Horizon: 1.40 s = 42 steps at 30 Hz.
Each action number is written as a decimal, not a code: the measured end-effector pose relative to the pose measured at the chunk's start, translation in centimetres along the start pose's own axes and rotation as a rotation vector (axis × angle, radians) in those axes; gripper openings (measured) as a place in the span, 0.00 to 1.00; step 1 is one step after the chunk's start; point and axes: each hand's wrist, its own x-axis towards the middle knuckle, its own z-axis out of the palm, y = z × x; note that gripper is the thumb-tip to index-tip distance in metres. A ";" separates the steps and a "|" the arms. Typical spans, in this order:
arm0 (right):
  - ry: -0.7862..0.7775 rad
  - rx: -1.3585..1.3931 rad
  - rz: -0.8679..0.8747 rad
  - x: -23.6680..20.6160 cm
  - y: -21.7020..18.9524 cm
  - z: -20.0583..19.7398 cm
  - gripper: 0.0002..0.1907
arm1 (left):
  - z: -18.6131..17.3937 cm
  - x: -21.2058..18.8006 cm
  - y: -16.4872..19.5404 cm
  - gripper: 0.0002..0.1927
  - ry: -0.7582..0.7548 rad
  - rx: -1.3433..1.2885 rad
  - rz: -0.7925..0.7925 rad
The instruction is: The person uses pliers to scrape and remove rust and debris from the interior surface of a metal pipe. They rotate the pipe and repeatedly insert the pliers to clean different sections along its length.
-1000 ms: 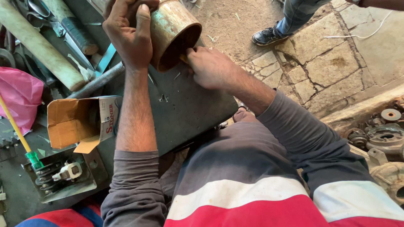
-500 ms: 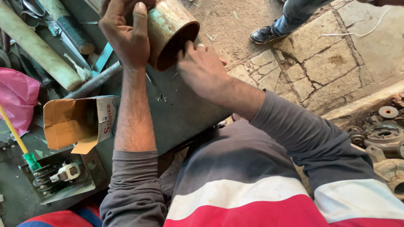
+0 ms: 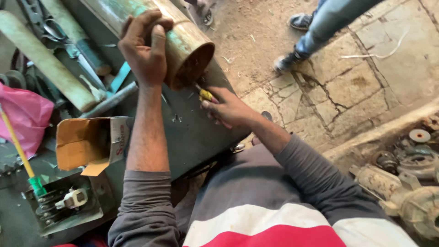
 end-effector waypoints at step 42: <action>-0.170 0.280 0.078 0.8 -3.2 -1.7 0.16 | -0.1 -0.8 -0.1 0.10 -0.011 0.069 -0.031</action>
